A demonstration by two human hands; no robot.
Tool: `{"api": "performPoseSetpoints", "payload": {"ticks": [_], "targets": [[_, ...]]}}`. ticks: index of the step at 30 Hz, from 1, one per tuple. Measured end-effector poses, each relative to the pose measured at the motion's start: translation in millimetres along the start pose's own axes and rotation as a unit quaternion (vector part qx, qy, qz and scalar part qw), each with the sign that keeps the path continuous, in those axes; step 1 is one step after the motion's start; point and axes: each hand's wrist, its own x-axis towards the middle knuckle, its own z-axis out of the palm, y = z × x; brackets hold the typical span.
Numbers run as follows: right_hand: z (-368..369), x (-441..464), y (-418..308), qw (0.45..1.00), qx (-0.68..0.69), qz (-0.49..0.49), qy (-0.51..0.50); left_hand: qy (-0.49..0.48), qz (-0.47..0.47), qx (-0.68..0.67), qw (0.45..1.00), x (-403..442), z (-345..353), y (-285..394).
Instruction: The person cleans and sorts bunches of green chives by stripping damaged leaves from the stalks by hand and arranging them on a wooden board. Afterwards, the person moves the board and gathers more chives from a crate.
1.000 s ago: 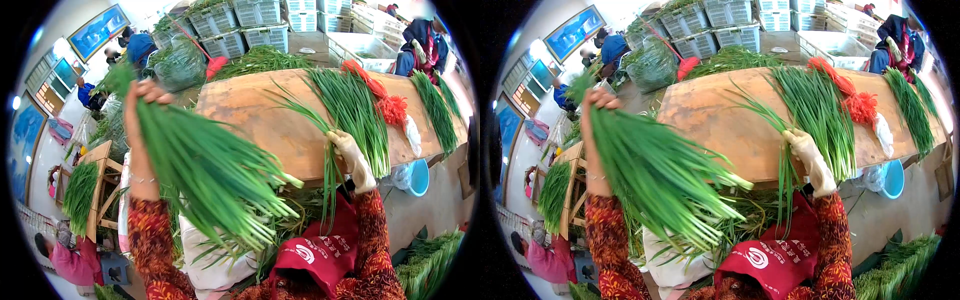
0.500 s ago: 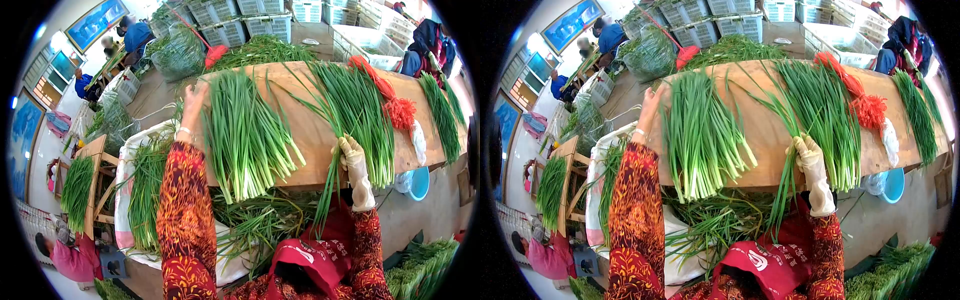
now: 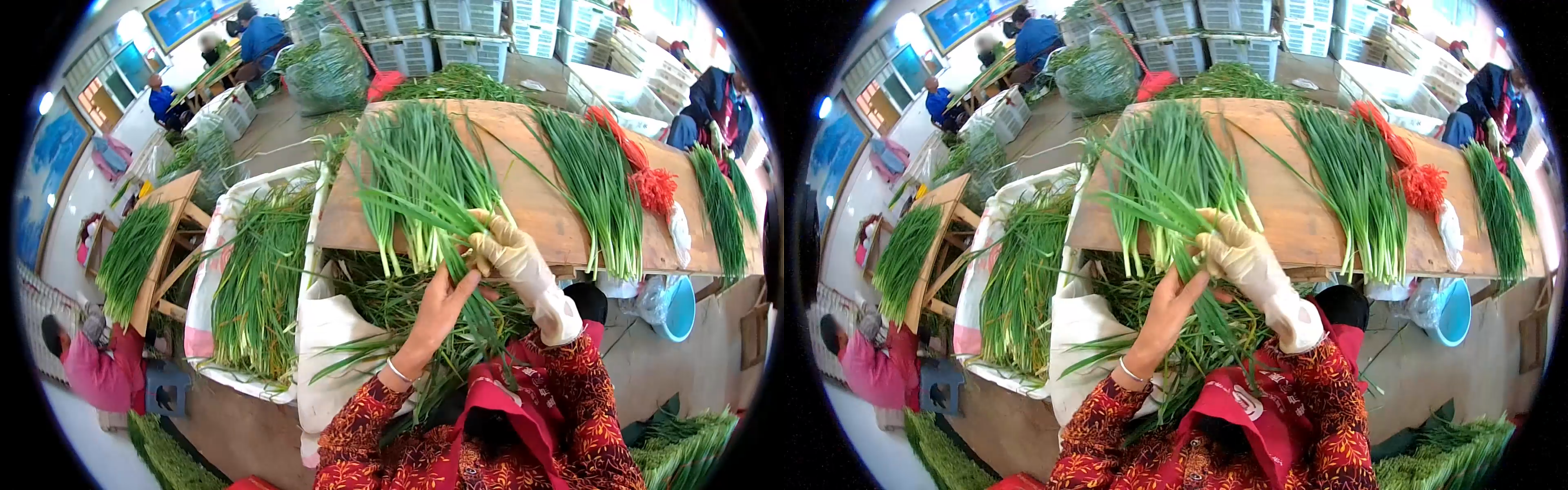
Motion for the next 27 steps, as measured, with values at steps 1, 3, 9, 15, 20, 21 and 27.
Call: {"api": "performPoseSetpoints", "payload": {"ticks": [1, 3, 9, 15, 20, 21, 27], "targets": [[-1, 0, -3, 1.000, -0.015, 0.004, -0.007, -0.009, -0.037, -0.051, 0.998, -6, -1, 6], [-8, 3, -8, 0.999, -0.040, 0.008, -0.022, 0.035, -0.024, -0.114, 0.993, -16, -9, 5], [-23, -14, -7, 0.998, -0.017, -0.036, 0.057, 0.114, 0.053, -0.215, 0.968, -35, -55, 25], [6, -6, -16, 0.999, 0.034, -0.035, -0.016, 0.063, 0.073, -0.196, 0.976, -35, -52, 52], [50, -7, -58, 0.985, -0.075, 0.020, -0.153, -0.023, 0.072, -0.133, 0.988, -40, -22, 55], [51, -7, -63, 0.981, -0.075, 0.065, -0.169, -0.034, 0.071, -0.124, 0.989, -41, -19, 54], [39, -8, -57, 0.960, -0.238, -0.046, -0.143, -0.055, 0.011, -0.118, 0.991, -54, -23, 56]]}}
